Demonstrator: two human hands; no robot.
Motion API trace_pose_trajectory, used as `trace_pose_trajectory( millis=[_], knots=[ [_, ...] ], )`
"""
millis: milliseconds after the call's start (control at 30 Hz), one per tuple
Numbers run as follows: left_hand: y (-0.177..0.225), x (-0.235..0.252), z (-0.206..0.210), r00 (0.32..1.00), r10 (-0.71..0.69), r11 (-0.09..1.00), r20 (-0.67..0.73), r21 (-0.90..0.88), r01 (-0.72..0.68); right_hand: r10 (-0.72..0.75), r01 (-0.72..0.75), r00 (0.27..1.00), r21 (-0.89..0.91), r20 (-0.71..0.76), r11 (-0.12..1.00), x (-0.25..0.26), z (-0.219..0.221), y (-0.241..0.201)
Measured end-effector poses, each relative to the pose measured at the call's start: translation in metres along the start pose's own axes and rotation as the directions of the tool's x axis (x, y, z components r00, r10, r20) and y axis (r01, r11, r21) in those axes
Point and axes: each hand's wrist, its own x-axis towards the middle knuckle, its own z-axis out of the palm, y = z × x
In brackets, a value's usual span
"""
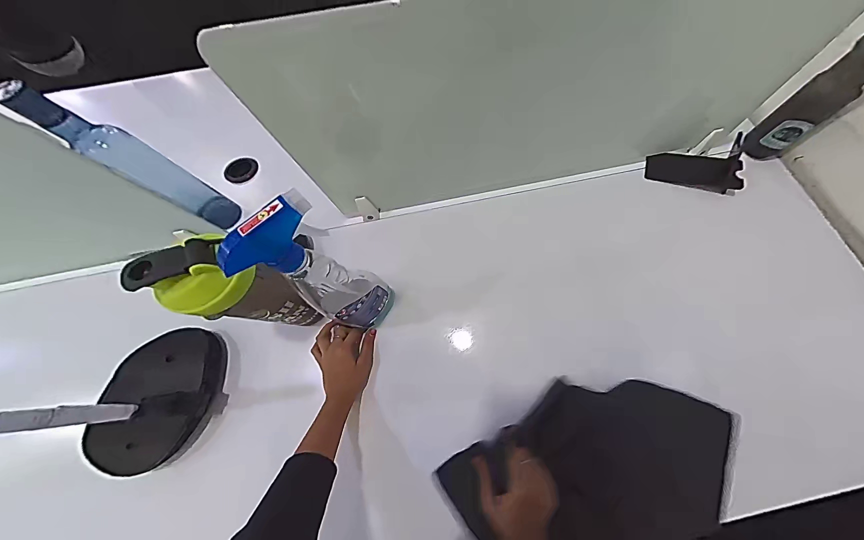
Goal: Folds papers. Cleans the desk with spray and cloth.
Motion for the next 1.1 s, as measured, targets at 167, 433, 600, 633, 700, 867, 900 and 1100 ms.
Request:
trace_pose_trajectory(
  millis=[167,433,600,633,700,867,900,1100],
  knots=[
    [0.0,-0.002,-0.005,1.0,0.023,0.998,-0.013,-0.051,-0.024,-0.335,0.328,0.934,0.069,0.124,0.942,-0.013,0.026,-0.078],
    [0.0,-0.003,-0.001,1.0,-0.001,0.998,-0.019,-0.055,0.0,0.392,-0.392,0.92,-0.106,-0.022,0.914,0.18,-0.046,0.188],
    [0.003,-0.003,0.001,0.998,-0.037,0.997,-0.049,-0.063,0.034,0.412,-0.395,0.908,-0.182,0.072,0.901,0.179,-0.028,0.112],
    [0.002,-0.003,0.002,0.998,-0.037,0.998,-0.053,-0.055,0.034,0.305,-0.287,0.947,-0.167,0.096,0.943,0.157,-0.013,0.067],
    [-0.001,-0.004,0.001,0.998,-0.036,0.998,-0.044,-0.057,0.034,0.072,-0.055,0.984,-0.108,0.161,0.993,0.107,0.015,-0.017],
    [-0.007,-0.005,-0.001,0.997,0.006,0.992,-0.076,-0.128,-0.016,-0.364,0.364,0.93,-0.011,-0.045,0.931,0.081,0.05,-0.038],
    [-0.008,-0.007,-0.002,0.997,0.005,0.989,-0.079,-0.147,-0.017,-0.291,0.29,0.956,-0.014,-0.045,0.957,0.099,0.04,-0.006],
    [-0.001,-0.003,-0.002,0.996,-0.014,0.989,-0.092,-0.15,0.0,0.424,-0.409,0.905,-0.207,0.033,0.889,0.223,-0.063,0.236]
  ],
)
